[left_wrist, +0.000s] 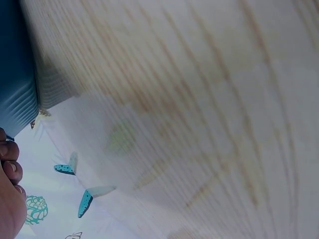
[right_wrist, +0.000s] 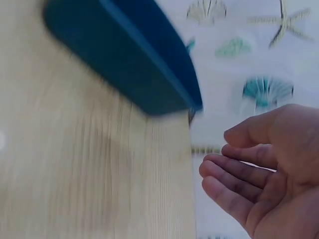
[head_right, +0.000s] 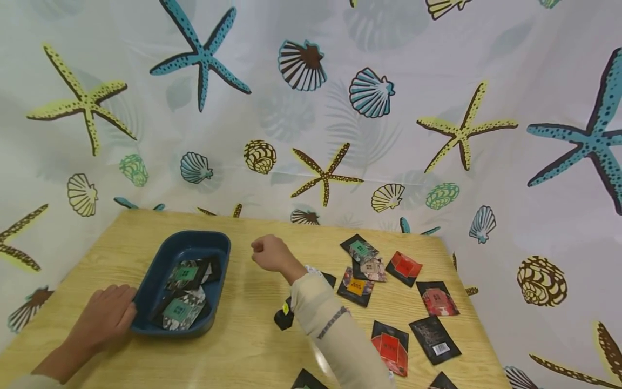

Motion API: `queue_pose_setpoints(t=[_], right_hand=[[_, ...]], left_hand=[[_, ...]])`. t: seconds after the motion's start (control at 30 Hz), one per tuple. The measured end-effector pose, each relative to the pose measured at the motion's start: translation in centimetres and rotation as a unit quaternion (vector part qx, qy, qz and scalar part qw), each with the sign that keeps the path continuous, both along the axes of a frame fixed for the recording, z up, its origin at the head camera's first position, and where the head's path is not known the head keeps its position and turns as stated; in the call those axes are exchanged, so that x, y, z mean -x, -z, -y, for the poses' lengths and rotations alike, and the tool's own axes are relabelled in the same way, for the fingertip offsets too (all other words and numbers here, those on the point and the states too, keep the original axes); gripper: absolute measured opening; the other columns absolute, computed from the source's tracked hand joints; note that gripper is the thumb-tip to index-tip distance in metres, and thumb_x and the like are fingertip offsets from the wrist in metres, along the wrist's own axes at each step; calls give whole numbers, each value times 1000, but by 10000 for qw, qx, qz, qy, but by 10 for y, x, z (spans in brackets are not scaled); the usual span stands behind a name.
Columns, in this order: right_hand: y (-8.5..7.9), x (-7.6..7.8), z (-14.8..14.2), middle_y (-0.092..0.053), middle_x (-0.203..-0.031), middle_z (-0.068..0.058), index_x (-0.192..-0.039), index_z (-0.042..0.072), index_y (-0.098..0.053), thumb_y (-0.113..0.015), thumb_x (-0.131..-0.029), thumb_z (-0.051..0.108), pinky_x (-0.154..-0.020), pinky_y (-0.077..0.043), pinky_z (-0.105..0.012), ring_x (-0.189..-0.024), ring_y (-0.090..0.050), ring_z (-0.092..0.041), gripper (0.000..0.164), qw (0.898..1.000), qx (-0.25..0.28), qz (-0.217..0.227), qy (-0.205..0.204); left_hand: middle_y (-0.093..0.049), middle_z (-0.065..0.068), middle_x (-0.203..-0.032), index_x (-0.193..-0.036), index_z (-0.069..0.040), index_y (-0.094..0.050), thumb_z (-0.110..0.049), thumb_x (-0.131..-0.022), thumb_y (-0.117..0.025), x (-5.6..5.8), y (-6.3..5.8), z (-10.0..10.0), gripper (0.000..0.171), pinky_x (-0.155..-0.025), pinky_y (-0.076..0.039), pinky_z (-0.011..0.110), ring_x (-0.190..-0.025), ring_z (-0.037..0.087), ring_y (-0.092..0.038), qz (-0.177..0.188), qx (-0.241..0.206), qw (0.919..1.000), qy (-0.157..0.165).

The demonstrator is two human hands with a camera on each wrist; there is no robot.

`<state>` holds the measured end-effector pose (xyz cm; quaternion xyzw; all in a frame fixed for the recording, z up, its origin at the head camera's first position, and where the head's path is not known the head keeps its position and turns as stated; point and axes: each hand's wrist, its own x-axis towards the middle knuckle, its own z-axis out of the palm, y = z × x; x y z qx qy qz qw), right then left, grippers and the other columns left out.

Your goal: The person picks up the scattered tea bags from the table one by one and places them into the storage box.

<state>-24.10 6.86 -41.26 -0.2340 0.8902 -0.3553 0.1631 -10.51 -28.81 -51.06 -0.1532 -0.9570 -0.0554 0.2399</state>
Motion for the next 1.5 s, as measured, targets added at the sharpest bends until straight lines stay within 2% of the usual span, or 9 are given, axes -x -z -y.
queue_pose_setpoints(t=[0.37, 0.63, 0.77, 0.87, 0.93, 1.1, 1.2, 1.33, 1.5], right_hand=[[20, 15, -80, -66, -125, -18, -128, -2, -62, -65, -89, 2, -94, -54, -46, -115, -64, -34, 40, 9789, -1947, -213, 582], [37, 15, -100, -61, -135, -16, -133, 2, -58, -81, -82, 29, -97, -52, -47, -118, -62, -34, 61, 9521, -2941, 42, 839], [39, 14, -105, -62, -133, -13, -132, 7, -58, -84, -78, 34, -95, -51, -52, -115, -63, -34, 66, 9468, -3068, 208, 951], [40, 15, -107, -66, -120, -8, -121, 9, -63, -85, -76, 36, -85, -52, -48, -98, -65, -28, 56, 9458, -3065, 219, 1047], [41, 16, -108, -64, -96, -2, -100, 11, -64, -85, -76, 38, -70, -49, -40, -78, -59, -20, 42, 9456, -3062, 223, 1079], [46, 19, -111, -33, -59, 4, -65, 17, -41, -78, -84, 37, -53, -29, -29, -53, -33, -13, 46, 9567, -2662, 265, 1146], [48, 20, -114, -39, -57, 4, -64, 15, -47, -70, -92, 27, -53, -32, -27, -52, -37, -12, 38, 9710, -2090, 154, 1153], [47, 21, -114, -59, -77, -6, -76, 5, -58, -59, -98, 13, -65, -39, -28, -62, -44, -13, 23, 9880, -886, 211, 1248], [43, 22, -102, -66, -106, -17, -101, -4, -65, -56, -100, 12, -70, -46, -28, -76, -54, -14, 18, 9794, 378, 835, 1797]], left_hand=[[-31, -4, -70, -73, -16, -38, -11, -84, -50, -2, -2, 1, 17, -65, -19, 31, -66, 14, -25, 101, 49, 9999, -17], [-32, -4, -70, -74, -15, -39, -10, -85, -49, -3, -4, 0, 16, -65, -19, 31, -65, 14, -26, 170, 33, 9998, -52], [-31, -3, -69, -73, -15, -39, -10, -83, -49, -2, -4, 0, 15, -63, -19, 30, -64, 14, -25, 75, 82, 9999, -29], [-31, -3, -68, -72, -14, -39, -11, -82, -50, -1, -4, 1, 15, -63, -19, 30, -63, 14, -25, 25, 115, 9999, -2], [-31, -3, -68, -72, -14, -39, -11, -83, -50, 0, -4, 1, 15, -63, -20, 31, -63, 15, -25, 73, 122, 9999, -7], [-32, -3, -68, -73, -14, -40, -11, -84, -49, 1, -3, 2, 15, -63, -20, 31, -63, 15, -25, 184, 115, 9998, -23], [-31, -3, -68, -72, -14, -39, -11, -84, -48, 1, -2, 2, 16, -64, -19, 30, -63, 14, -24, 154, 120, 9998, -2], [-30, -3, -68, -72, -14, -38, -11, -84, -48, 1, -3, 0, 16, -64, -18, 29, -63, 14, -23, 138, 107, 9998, 31], [-31, -3, -68, -72, -14, -39, -10, -84, -49, 0, -3, 0, 16, -63, -18, 29, -63, 14, -24, 179, 55, 9998, 71]])
